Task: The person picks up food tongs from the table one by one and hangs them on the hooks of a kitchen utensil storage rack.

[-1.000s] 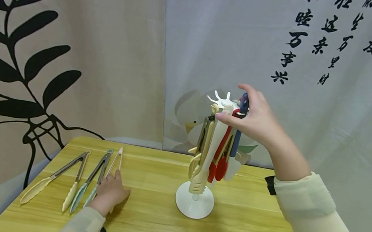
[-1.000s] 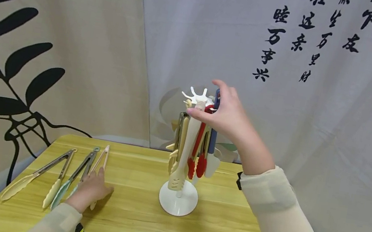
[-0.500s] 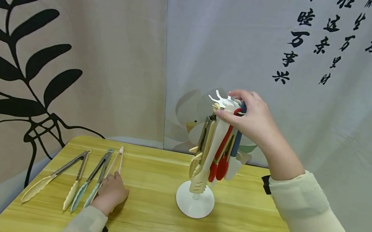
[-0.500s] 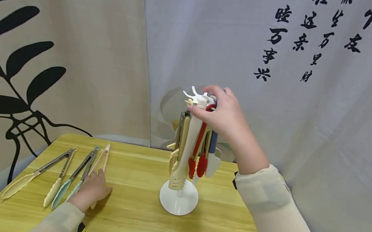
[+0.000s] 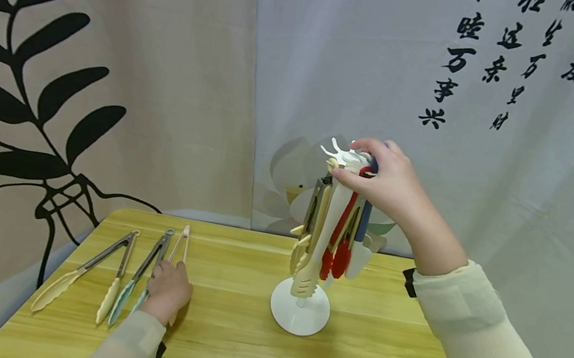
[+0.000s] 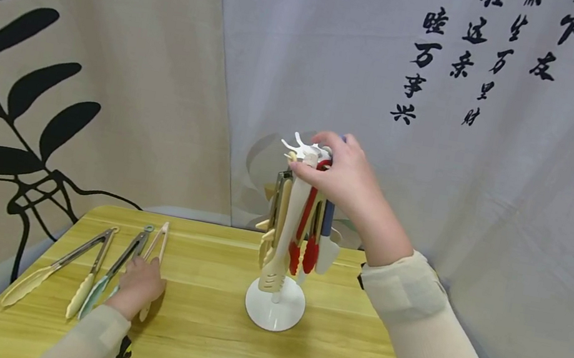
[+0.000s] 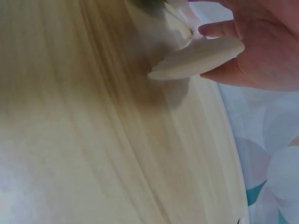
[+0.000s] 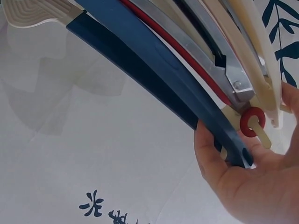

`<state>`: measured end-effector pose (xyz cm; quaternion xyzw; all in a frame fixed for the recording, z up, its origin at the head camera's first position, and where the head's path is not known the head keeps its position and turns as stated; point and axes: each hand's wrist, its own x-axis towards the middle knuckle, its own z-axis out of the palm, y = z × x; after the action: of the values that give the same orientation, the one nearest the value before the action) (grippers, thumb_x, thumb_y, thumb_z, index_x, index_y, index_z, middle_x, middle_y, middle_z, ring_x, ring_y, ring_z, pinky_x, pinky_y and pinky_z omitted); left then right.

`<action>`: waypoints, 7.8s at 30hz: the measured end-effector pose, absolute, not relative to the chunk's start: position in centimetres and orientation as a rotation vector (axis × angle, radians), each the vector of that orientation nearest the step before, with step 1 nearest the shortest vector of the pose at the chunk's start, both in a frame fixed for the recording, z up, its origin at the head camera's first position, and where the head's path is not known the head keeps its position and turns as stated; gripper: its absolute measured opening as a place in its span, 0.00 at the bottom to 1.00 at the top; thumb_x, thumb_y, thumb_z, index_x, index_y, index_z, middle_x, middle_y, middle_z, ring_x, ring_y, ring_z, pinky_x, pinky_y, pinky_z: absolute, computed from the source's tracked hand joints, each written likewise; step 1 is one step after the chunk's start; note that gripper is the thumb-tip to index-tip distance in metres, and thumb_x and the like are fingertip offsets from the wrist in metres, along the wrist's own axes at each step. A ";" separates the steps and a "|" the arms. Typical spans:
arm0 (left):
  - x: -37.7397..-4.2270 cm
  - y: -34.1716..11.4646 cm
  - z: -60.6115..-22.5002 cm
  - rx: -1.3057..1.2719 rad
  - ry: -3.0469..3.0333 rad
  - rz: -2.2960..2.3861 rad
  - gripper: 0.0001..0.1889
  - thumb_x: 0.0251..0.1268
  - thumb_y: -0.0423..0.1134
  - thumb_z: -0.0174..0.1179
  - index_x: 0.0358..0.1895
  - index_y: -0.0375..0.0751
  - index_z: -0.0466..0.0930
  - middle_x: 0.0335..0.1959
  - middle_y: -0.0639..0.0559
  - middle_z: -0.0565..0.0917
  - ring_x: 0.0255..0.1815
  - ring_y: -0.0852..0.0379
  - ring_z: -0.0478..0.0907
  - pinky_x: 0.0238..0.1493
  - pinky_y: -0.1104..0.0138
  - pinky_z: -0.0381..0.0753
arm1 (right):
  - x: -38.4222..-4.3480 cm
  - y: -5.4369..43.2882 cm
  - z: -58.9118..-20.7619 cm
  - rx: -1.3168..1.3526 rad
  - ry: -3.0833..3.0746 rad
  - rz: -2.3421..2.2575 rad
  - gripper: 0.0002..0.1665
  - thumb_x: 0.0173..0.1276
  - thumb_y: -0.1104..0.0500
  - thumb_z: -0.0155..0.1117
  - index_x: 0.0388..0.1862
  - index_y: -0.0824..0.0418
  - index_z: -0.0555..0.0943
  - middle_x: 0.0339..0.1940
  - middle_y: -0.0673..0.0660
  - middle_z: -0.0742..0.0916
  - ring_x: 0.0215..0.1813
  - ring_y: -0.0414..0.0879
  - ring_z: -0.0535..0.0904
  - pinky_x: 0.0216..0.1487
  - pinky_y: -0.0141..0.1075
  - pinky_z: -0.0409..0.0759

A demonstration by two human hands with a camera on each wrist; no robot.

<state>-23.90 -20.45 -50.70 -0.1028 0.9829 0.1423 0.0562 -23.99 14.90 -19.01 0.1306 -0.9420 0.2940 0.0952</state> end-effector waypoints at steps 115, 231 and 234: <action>-24.0 -13.5 -44.3 0.068 3.144 1.302 0.43 0.54 0.43 0.68 0.72 0.47 0.54 0.54 0.40 0.66 0.50 0.44 0.71 0.49 0.49 0.79 | -26.7 17.8 -19.2 0.736 -2.789 0.922 0.30 0.59 0.49 0.69 0.61 0.52 0.76 0.61 0.56 0.71 0.60 0.54 0.67 0.55 0.51 0.71; -21.6 -5.2 -36.4 0.640 3.840 1.178 0.40 0.44 0.39 0.75 0.66 0.54 0.68 0.45 0.46 0.71 0.39 0.52 0.71 0.30 0.65 0.71 | -27.9 19.4 -20.0 0.863 -2.710 1.301 0.25 0.61 0.60 0.67 0.58 0.56 0.78 0.60 0.52 0.70 0.46 0.47 0.73 0.45 0.32 0.75; -21.5 -5.2 -36.3 0.627 3.872 1.144 0.41 0.43 0.38 0.75 0.66 0.54 0.69 0.45 0.46 0.71 0.39 0.51 0.71 0.29 0.65 0.71 | -27.8 19.4 -19.9 0.862 -2.712 1.299 0.25 0.61 0.59 0.68 0.58 0.56 0.78 0.60 0.53 0.69 0.46 0.47 0.72 0.45 0.33 0.75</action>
<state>-21.51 -5.22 -36.30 0.1368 0.8440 0.2493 -0.4548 -27.84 19.40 -19.94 0.2754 -0.8670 0.4153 0.0066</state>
